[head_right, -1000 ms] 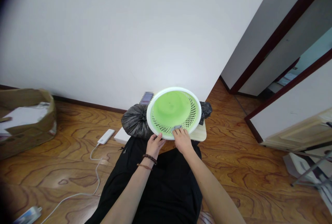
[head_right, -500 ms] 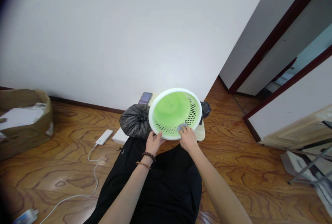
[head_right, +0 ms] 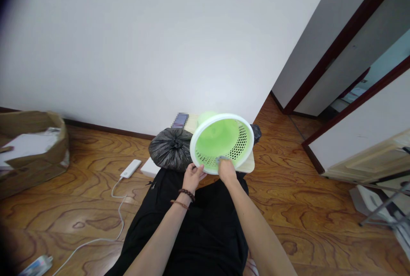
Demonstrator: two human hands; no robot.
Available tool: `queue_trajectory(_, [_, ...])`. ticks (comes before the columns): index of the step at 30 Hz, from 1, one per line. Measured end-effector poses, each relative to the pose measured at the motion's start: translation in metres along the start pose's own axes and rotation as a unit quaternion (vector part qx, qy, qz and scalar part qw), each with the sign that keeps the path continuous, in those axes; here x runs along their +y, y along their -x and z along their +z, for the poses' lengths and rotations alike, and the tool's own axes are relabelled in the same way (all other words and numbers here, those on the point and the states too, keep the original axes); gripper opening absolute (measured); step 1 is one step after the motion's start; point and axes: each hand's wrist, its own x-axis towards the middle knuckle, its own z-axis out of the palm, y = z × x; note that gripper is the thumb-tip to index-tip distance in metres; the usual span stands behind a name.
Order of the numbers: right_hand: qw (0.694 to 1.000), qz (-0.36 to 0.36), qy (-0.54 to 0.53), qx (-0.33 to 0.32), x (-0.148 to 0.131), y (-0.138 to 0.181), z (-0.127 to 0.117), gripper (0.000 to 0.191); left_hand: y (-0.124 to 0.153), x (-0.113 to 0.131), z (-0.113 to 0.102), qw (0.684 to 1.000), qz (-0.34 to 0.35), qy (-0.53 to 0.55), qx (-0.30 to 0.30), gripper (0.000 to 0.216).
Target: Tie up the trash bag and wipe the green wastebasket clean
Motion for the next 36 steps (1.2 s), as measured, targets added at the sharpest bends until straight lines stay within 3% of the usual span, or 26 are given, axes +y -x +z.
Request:
queue_trajectory(3, [0.998,-0.063,-0.027,-0.002,-0.011,0.000,0.003,0.034,0.000,0.001,-0.001,1.000,-0.003,-0.001,0.004,0.035])
queue_trajectory(7, [0.992,-0.116,0.039,-0.020,-0.014,0.005,-0.006,0.031,0.001,0.002,-0.001,1.000,-0.006,0.005,0.004,0.033])
queue_trajectory(11, [0.986,-0.122,0.110,-0.004,-0.009,0.009,-0.018,0.031,0.003,0.002,0.003,1.000,-0.010,0.003,-0.003,0.032])
queue_trajectory(15, [0.989,-0.096,0.105,0.028,-0.009,0.007,-0.019,0.030,0.004,0.006,0.005,1.000,-0.013,0.007,-0.001,0.030])
queue_trajectory(21, [0.996,0.023,-0.085,0.029,-0.005,-0.004,-0.013,0.029,0.006,0.016,0.005,1.000,-0.022,0.011,0.013,0.029])
queue_trajectory(29, [0.923,0.122,-0.351,0.099,0.012,-0.015,0.002,0.026,0.009,0.015,0.005,1.000,-0.024,-0.002,0.010,0.029])
queue_trajectory(33, [0.889,0.160,-0.404,0.144,0.015,-0.019,0.003,0.029,0.008,0.014,0.002,0.999,-0.027,-0.005,0.017,0.031])
queue_trajectory(36, [0.886,0.165,-0.405,0.154,0.018,-0.020,0.000,0.032,0.007,0.012,0.001,0.999,-0.027,-0.002,0.017,0.033])
